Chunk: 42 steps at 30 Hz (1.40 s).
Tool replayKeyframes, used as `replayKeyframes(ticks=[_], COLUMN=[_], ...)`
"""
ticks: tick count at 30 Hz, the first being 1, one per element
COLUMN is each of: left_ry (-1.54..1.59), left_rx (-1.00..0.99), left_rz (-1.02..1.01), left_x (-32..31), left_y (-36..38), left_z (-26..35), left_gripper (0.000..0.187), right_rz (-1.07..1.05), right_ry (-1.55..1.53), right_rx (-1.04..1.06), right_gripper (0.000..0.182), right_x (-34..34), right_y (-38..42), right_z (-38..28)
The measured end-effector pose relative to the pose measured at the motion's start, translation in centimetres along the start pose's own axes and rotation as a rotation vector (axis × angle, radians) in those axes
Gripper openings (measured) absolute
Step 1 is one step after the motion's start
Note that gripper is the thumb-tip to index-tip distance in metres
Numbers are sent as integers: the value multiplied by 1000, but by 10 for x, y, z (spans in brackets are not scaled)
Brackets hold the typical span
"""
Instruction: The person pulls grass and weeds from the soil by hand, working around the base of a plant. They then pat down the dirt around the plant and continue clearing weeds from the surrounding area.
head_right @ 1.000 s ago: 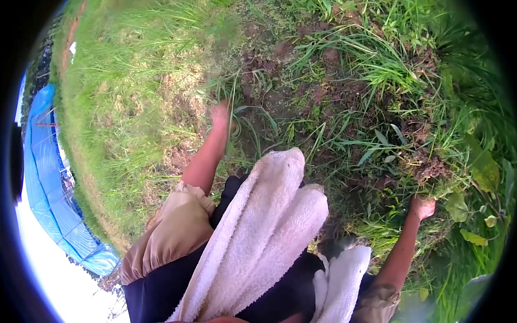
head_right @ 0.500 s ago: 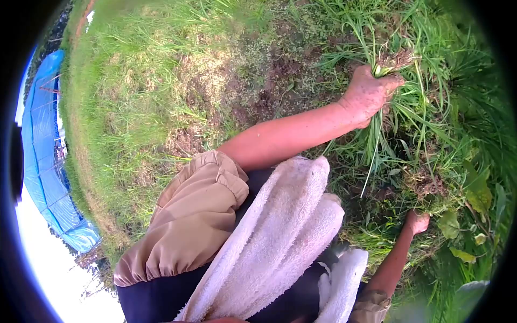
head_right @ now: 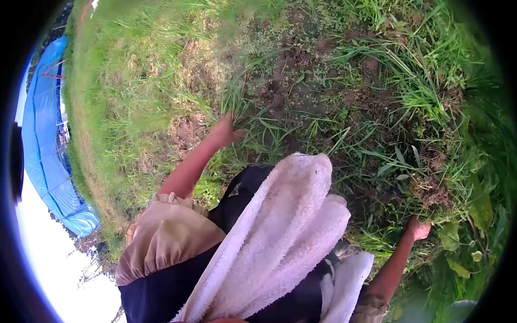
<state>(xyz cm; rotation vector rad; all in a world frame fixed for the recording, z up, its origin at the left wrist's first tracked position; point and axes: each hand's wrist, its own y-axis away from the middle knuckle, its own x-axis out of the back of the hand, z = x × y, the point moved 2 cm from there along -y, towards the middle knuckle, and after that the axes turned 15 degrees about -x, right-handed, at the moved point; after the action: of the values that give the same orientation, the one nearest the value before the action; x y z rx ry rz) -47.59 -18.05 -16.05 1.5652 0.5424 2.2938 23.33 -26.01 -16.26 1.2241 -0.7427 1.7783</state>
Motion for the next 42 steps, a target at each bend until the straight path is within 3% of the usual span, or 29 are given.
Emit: replayKeyframes(ticks=[1, 4, 5, 9, 11, 12, 13, 14, 15, 18, 24, 25, 28, 30, 32, 35, 38, 41, 42], left_ry=[-167, 75, 257, 588, 253, 104, -201, -328, -309, -251, -30, -44, 218, 132, 182, -2, -167, -66, 99], left_rx=[32, 237, 251, -109, -3, 159, -34, 144, 297, 477, 597, 568, 394, 77, -100, 71, 453, 540, 488], left_rz=[-29, -150, -86, 54, 281, 176, 307, 97, 50, 72, 51, 155, 89, 6, 18, -48, -242, -187, -151], left_x=[-2, -10, -10, 21, 36, 56, 48, 44, 51, 35, 22, 18, 9, -21, -21, -11, -25, -53, -77], left_y=[4, -6, -8, -12, -38, -42, -45, -46, -42, -40, -42, -41, -36, -19, 5, 34, 64, 76, 81], left_z=[14, 6, 2, 50, 3, -10, -46, -76, -88, -122, -150, -152, -134, -39, 36, 32, -15, -30, -45], left_gripper=[61, 69, 51, 36, 36, 39, 35, 32, 32, 36, 44, 41, 41, 37, 38, 43, 47, 48, 46], right_rz=[-7, -4, -14, 1, 11, 3, -10, -21, -16, -24, -11, -21, -22, -47, -12, -21, -36, -75, -67], right_ry=[-1, -23, -9, -16, -38, -41, -36, -25, -23, -3, 47, 56, 94, 98, 48, 32, 24, 116, 101], right_rx=[-1, -15, -25, 2, 18, -9, -35, -55, -54, -40, -45, -42, -30, -41, -54, -48, -79, -94, -82], right_gripper=[46, 48, 48, 49, 48, 48, 47, 47, 48, 50, 47, 47, 49, 48, 48, 48, 46, 46, 46], right_x=[1, 1, -1, -6, -6, -5, -6, -3, 0, 0, 2, 2, 2, 2, 4, 1, 8, 2, 2], right_y=[1, -1, -2, 2, -4, -6, -5, -5, -6, -2, -2, -2, -2, 2, -2, -4, 3, -4, -5], right_z=[-1, 2, 3, 8, 4, 1, 1, 1, 0, 2, 1, -1, -1, 0, -2, 3, -7, -3, -1])
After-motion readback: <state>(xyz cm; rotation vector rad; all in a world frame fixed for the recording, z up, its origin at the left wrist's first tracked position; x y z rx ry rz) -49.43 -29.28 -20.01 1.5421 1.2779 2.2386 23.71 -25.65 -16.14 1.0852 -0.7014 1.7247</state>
